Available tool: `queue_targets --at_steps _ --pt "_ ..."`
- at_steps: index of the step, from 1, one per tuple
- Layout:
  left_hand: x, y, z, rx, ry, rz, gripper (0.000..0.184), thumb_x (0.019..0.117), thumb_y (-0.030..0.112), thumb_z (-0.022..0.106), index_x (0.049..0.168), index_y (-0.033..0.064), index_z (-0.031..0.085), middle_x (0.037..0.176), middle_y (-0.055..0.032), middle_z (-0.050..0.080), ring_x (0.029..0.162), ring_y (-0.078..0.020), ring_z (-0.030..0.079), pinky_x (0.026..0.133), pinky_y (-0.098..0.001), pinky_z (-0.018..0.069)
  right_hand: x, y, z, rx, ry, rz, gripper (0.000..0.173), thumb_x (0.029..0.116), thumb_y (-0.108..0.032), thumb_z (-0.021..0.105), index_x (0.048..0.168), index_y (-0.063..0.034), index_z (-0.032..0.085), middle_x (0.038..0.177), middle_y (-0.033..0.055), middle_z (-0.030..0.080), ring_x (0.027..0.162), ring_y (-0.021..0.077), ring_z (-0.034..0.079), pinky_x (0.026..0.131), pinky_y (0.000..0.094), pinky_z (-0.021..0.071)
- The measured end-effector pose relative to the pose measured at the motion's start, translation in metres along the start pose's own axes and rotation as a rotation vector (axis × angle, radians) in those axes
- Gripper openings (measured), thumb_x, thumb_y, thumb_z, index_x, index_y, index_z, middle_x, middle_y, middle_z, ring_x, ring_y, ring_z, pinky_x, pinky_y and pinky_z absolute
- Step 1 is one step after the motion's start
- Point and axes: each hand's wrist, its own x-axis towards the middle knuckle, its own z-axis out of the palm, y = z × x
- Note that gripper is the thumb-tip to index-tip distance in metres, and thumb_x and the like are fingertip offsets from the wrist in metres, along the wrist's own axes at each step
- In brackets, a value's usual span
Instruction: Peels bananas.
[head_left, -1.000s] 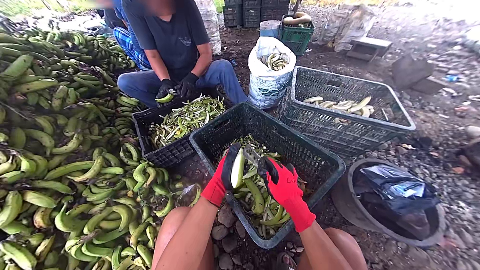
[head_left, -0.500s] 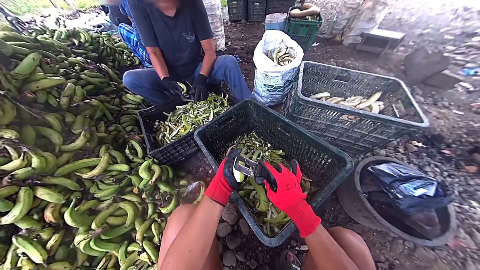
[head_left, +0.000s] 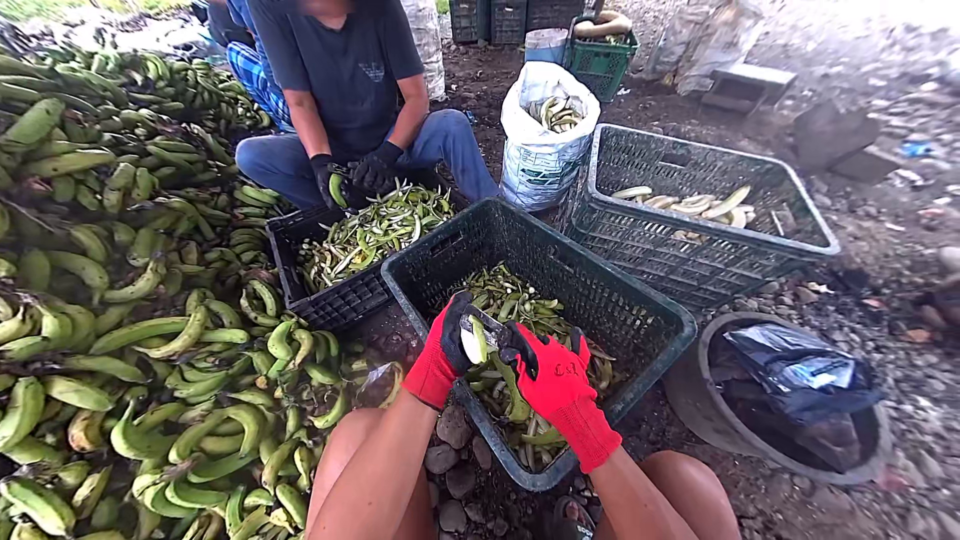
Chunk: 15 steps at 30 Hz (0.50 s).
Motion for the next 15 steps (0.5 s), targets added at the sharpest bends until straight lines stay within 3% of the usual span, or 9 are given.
queue_targets --at_steps 2,6,10,11,13,14,15 --pt "-0.001 0.000 0.003 -0.022 -0.002 0.009 0.027 0.1107 0.017 0.031 0.122 0.0053 0.052 0.090 -0.0033 0.066 0.079 -0.0083 0.066 0.074 -0.0262 0.0578 0.002 0.006 0.003 0.001 -0.003 -0.046 0.057 0.1026 -0.038 0.049 0.158 -0.0266 0.042 0.132 0.0186 0.066 0.128 0.0377 0.059 0.121 0.0693 0.0115" --pt "-0.004 0.007 0.009 0.260 0.034 0.079 0.036 0.1111 0.015 0.032 0.136 -0.0042 0.050 0.107 -0.0090 0.065 0.092 -0.0069 0.064 0.084 -0.0242 0.0546 0.003 0.013 0.011 0.057 0.051 -0.062 0.056 0.1022 -0.036 0.050 0.156 -0.0229 0.046 0.133 0.0179 0.067 0.129 0.0381 0.059 0.121 0.0705 0.0092" --pt "-0.011 -0.003 0.021 0.240 -0.043 0.091 0.034 0.1094 0.016 0.032 0.133 0.0000 0.052 0.100 -0.0049 0.066 0.081 -0.0076 0.064 0.074 -0.0260 0.0574 0.015 0.014 -0.005 0.163 0.064 0.056 0.053 0.1050 -0.030 0.048 0.157 -0.0196 0.045 0.137 0.0157 0.065 0.133 0.0341 0.057 0.123 0.0667 0.0116" --pt "-0.014 -0.004 0.024 0.230 -0.074 0.095 0.036 0.1093 0.017 0.033 0.135 -0.0009 0.051 0.104 -0.0053 0.066 0.084 -0.0077 0.065 0.077 -0.0259 0.0573 0.019 0.015 -0.008 0.202 0.074 0.073 0.052 0.1058 -0.030 0.046 0.157 -0.0188 0.045 0.138 0.0156 0.065 0.135 0.0334 0.057 0.123 0.0660 0.0118" --pt "-0.020 -0.003 0.027 0.236 -0.196 0.105 0.045 0.1078 0.020 0.034 0.145 -0.0045 0.044 0.125 -0.0086 0.063 0.105 -0.0077 0.064 0.094 -0.0261 0.0536 0.026 0.021 -0.010 0.284 0.085 0.117 0.050 0.1084 -0.032 0.042 0.156 -0.0192 0.045 0.139 0.0148 0.065 0.136 0.0319 0.056 0.123 0.0632 0.0185" --pt "-0.024 -0.003 0.028 0.239 -0.258 0.104 0.050 0.1064 0.024 0.036 0.147 -0.0043 0.042 0.126 -0.0082 0.064 0.106 -0.0068 0.064 0.095 -0.0253 0.0534 0.030 0.026 -0.009 0.333 0.083 0.141 0.049 0.1098 -0.033 0.039 0.156 -0.0194 0.046 0.141 0.0141 0.063 0.137 0.0308 0.055 0.122 0.0608 0.0229" --pt "-0.026 -0.002 0.028 0.225 -0.316 0.084 0.055 0.1043 0.030 0.040 0.148 -0.0024 0.042 0.118 -0.0059 0.067 0.097 -0.0059 0.065 0.087 -0.0235 0.0558 0.033 0.032 -0.009 0.389 0.083 0.163 0.048 0.1111 -0.034 0.037 0.156 -0.0185 0.046 0.143 0.0145 0.062 0.138 0.0307 0.054 0.120 0.0584 0.0284"
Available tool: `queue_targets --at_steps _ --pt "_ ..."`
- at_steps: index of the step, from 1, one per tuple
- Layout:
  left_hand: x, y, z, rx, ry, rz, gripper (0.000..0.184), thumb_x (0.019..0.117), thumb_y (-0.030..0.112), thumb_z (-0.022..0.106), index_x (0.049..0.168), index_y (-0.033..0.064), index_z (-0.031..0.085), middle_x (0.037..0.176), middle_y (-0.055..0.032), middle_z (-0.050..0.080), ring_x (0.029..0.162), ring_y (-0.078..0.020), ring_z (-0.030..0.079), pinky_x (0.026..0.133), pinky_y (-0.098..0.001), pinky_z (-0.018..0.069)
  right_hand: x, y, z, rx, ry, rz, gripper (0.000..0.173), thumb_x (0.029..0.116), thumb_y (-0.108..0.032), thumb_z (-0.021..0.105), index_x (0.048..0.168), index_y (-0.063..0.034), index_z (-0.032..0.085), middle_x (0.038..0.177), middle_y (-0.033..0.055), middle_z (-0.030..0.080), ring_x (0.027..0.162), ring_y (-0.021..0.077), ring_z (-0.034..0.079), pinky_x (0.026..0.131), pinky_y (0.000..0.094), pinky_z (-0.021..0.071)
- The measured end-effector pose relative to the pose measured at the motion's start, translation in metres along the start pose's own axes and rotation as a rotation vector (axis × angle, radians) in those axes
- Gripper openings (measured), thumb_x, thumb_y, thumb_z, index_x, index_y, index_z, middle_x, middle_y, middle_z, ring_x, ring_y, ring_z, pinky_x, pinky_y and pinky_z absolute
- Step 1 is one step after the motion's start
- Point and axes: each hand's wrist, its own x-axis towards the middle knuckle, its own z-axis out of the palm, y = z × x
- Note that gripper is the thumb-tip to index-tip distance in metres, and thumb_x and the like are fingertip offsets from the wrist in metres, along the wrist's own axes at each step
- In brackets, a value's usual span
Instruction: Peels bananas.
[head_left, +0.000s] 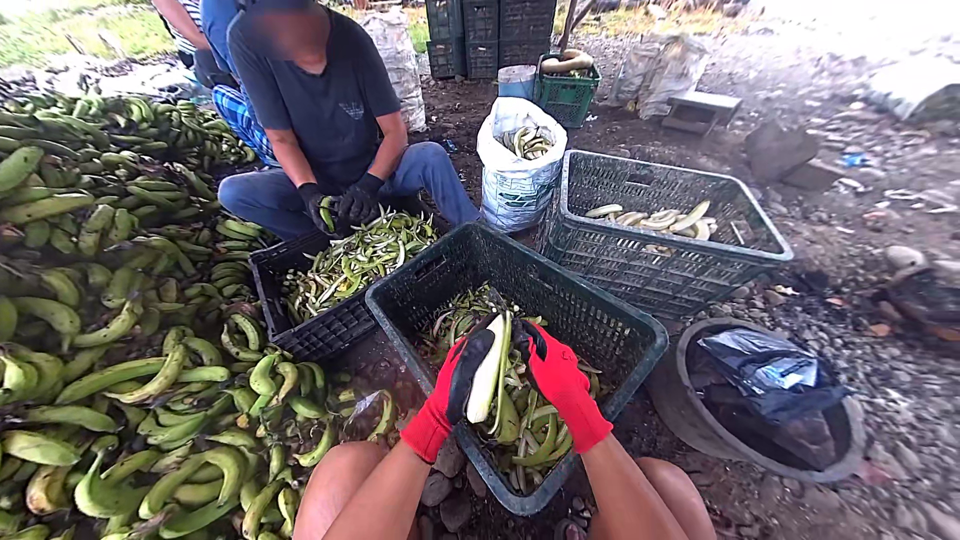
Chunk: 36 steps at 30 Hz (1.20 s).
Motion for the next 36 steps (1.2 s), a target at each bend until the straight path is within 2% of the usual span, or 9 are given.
queue_targets --at_steps 3,6,10,15,19,22,25,31,36 --pt "0.000 0.002 0.000 -0.163 -0.061 -0.055 0.058 0.1017 0.037 0.044 0.148 0.0023 0.039 0.079 -0.0030 0.066 0.057 -0.0104 0.063 0.051 -0.0241 0.0554 0.008 0.010 -0.008 0.157 -0.033 0.058 0.048 0.1126 -0.032 0.034 0.156 -0.0131 0.044 0.146 0.0172 0.058 0.135 0.0305 0.055 0.114 0.0517 0.0399" --pt "0.006 0.005 -0.012 -0.244 0.078 -0.118 0.037 0.1086 0.037 0.033 0.123 0.0080 0.051 0.075 -0.0027 0.065 0.053 -0.0098 0.061 0.048 -0.0232 0.0548 0.002 0.010 -0.006 0.108 0.000 0.022 0.049 0.1111 -0.034 0.038 0.155 -0.0142 0.046 0.140 0.0168 0.063 0.129 0.0308 0.060 0.112 0.0535 0.0412" --pt "0.017 0.018 -0.028 -0.302 0.317 -0.280 0.032 0.1116 0.028 0.031 0.110 0.0069 0.055 0.070 -0.0071 0.065 0.055 -0.0146 0.064 0.050 -0.0281 0.0558 -0.023 0.016 0.015 -0.127 0.037 -0.393 0.055 0.1050 -0.044 0.043 0.150 -0.0133 0.054 0.138 0.0138 0.066 0.133 0.0336 0.058 0.121 0.0658 0.0225" --pt "0.018 0.023 -0.043 -0.443 0.321 -0.385 0.040 0.1104 0.027 0.029 0.100 0.0015 0.058 0.065 -0.0097 0.063 0.048 -0.0144 0.061 0.045 -0.0246 0.0534 -0.044 0.022 0.029 -0.278 0.176 -0.697 0.056 0.0926 -0.044 0.056 0.143 -0.0207 0.063 0.109 0.0189 0.071 0.106 0.0421 0.067 0.109 0.0788 0.0236" --pt "0.015 0.020 -0.033 -0.214 0.342 -0.286 0.030 0.1109 0.021 0.034 0.106 0.0025 0.056 0.071 -0.0070 0.065 0.055 -0.0117 0.064 0.053 -0.0244 0.0559 -0.042 0.020 0.025 -0.308 0.181 -0.645 0.054 0.0925 -0.039 0.057 0.143 -0.0218 0.063 0.113 0.0203 0.071 0.110 0.0439 0.066 0.110 0.0799 0.0211" --pt "0.007 0.013 -0.025 0.187 0.276 -0.042 0.035 0.1077 0.011 0.035 0.131 -0.0064 0.053 0.109 -0.0104 0.064 0.095 -0.0070 0.062 0.090 -0.0232 0.0519 -0.036 0.009 0.018 -0.300 0.051 -0.452 0.054 0.0973 -0.034 0.055 0.150 -0.0199 0.055 0.124 0.0204 0.069 0.123 0.0425 0.062 0.117 0.0753 0.0135" --pt "0.007 0.004 -0.016 0.163 0.296 -0.005 0.035 0.1097 0.012 0.029 0.127 -0.0027 0.055 0.099 -0.0050 0.065 0.084 -0.0052 0.063 0.079 -0.0231 0.0549 -0.028 -0.003 0.014 -0.244 0.023 -0.253 0.055 0.1014 -0.036 0.051 0.154 -0.0191 0.049 0.137 0.0181 0.065 0.134 0.0390 0.056 0.121 0.0697 0.0111" --pt "0.002 0.011 -0.008 -0.088 0.104 -0.083 0.043 0.1092 0.023 0.021 0.134 0.0026 0.051 0.072 -0.0032 0.065 0.051 -0.0099 0.061 0.046 -0.0226 0.0535 -0.004 0.009 0.006 0.334 0.030 0.054 0.046 0.1123 -0.028 0.036 0.152 -0.0059 0.046 0.131 0.0194 0.065 0.114 0.0262 0.066 0.100 0.0449 0.0518" --pt "0.005 0.013 -0.018 -0.016 0.217 -0.149 0.038 0.1116 0.023 0.025 0.128 0.0030 0.053 0.071 -0.0036 0.063 0.052 -0.0115 0.061 0.047 -0.0248 0.0544 -0.005 0.025 0.004 0.558 0.024 0.039 0.046 0.1113 -0.029 0.037 0.149 -0.0042 0.046 0.106 0.0102 0.068 0.085 0.0136 0.067 0.078 0.0318 0.0572"
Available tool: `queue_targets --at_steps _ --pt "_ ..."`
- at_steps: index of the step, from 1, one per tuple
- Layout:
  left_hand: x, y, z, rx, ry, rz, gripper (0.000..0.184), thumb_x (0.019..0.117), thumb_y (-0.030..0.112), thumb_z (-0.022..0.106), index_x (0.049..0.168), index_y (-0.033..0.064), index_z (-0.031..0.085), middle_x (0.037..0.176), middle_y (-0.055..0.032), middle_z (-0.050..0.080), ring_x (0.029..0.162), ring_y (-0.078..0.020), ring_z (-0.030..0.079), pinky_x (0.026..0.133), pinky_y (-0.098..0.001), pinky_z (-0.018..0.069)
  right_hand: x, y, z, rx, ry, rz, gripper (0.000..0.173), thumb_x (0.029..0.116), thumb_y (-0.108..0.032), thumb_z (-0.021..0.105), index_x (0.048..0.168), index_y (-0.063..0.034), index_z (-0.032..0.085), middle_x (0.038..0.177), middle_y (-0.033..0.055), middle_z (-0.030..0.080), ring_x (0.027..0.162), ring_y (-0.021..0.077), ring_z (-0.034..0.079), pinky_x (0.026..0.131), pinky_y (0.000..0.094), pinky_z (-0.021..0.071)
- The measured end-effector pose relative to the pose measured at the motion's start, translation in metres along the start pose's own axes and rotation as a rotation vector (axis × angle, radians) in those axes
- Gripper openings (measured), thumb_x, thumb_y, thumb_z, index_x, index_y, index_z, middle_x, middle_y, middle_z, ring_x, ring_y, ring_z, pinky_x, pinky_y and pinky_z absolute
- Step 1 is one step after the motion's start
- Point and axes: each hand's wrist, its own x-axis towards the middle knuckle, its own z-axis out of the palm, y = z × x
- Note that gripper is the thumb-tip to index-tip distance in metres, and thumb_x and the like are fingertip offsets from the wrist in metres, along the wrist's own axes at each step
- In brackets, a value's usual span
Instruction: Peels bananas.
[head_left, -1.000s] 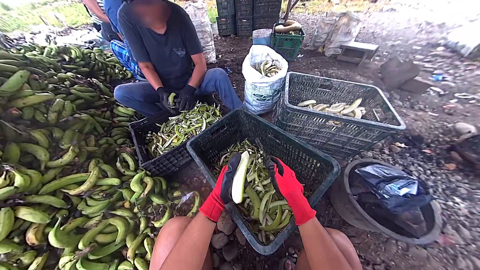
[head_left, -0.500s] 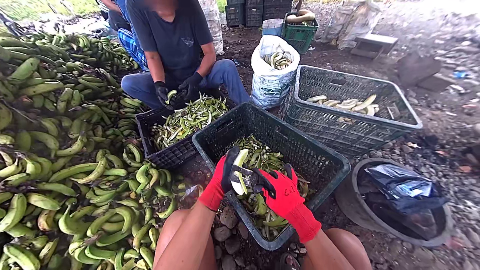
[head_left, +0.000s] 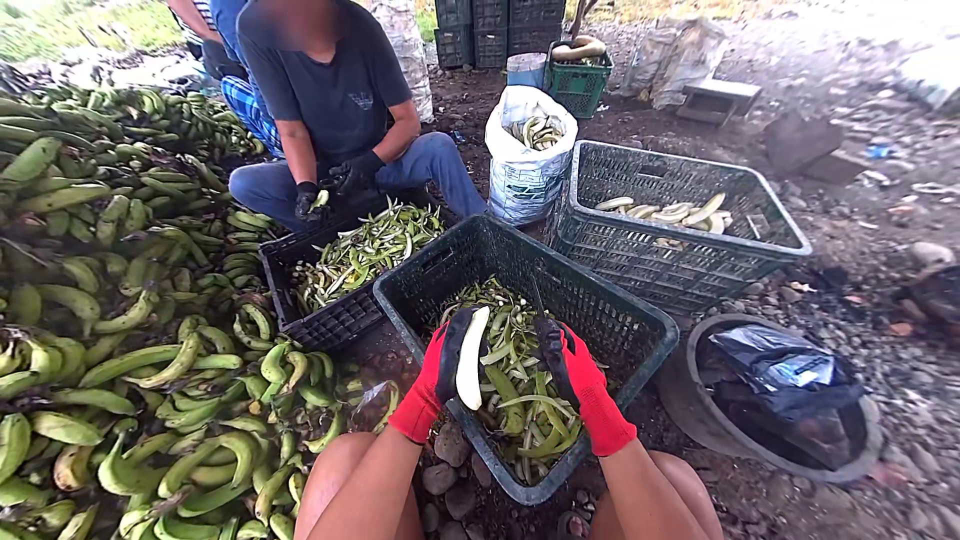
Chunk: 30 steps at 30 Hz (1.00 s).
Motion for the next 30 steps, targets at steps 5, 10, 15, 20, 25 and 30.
queue_targets --at_steps 5,10,15,20,25,30 --pt "0.003 -0.001 -0.002 0.008 0.124 -0.078 0.036 0.1127 0.028 0.031 0.125 0.0032 0.054 0.072 -0.0047 0.063 0.052 -0.0123 0.061 0.047 -0.0263 0.0548 -0.003 0.002 -0.003 0.188 -0.044 -0.023 0.039 0.1110 -0.023 0.040 0.142 -0.0018 0.050 0.086 0.0007 0.064 0.069 0.0057 0.063 0.063 0.0215 0.0555" --pt "0.002 -0.002 0.000 0.016 0.156 -0.092 0.037 0.1130 0.029 0.031 0.122 0.0026 0.056 0.073 -0.0055 0.063 0.053 -0.0126 0.061 0.047 -0.0261 0.0542 -0.003 0.008 -0.005 0.247 -0.062 -0.046 0.039 0.1104 -0.027 0.041 0.139 -0.0023 0.052 0.079 -0.0006 0.062 0.064 0.0065 0.062 0.061 0.0220 0.0554" --pt "0.003 -0.006 -0.002 0.064 0.147 -0.087 0.036 0.1128 0.028 0.032 0.122 0.0027 0.055 0.074 -0.0045 0.063 0.056 -0.0119 0.062 0.051 -0.0264 0.0554 -0.010 0.008 -0.009 0.366 -0.083 -0.101 0.039 0.1104 -0.028 0.040 0.136 -0.0015 0.054 0.076 -0.0014 0.062 0.062 0.0068 0.062 0.059 0.0212 0.0548" --pt "0.005 -0.007 -0.001 0.084 0.235 -0.164 0.037 0.1121 0.031 0.037 0.112 0.0022 0.059 0.073 -0.0065 0.063 0.055 -0.0133 0.062 0.050 -0.0276 0.0555 -0.018 0.009 -0.018 0.369 -0.078 -0.113 0.040 0.1106 -0.031 0.040 0.134 -0.0022 0.056 0.076 -0.0012 0.062 0.062 0.0080 0.062 0.059 0.0228 0.0552" --pt "-0.004 -0.024 -0.018 0.172 0.132 -0.240 0.034 0.1122 0.029 0.034 0.116 0.0048 0.057 0.079 -0.0038 0.064 0.064 -0.0110 0.064 0.058 -0.0272 0.0568 -0.036 0.002 -0.031 0.443 -0.068 -0.129 0.040 0.1108 -0.029 0.040 0.134 -0.0012 0.057 0.078 0.0002 0.063 0.063 0.0091 0.062 0.060 0.0236 0.0555" --pt "0.078 0.036 0.042 0.312 -0.228 -0.108 0.037 0.1114 0.029 0.024 0.104 0.0109 0.056 0.075 0.0030 0.061 0.065 -0.0059 0.060 0.060 -0.0236 0.0533 -0.054 0.001 -0.061 0.528 -0.014 -0.224 0.043 0.1099 -0.031 0.040 0.133 -0.0001 0.058 0.074 -0.0018 0.061 0.060 0.0078 0.060 0.057 0.0228 0.0541"
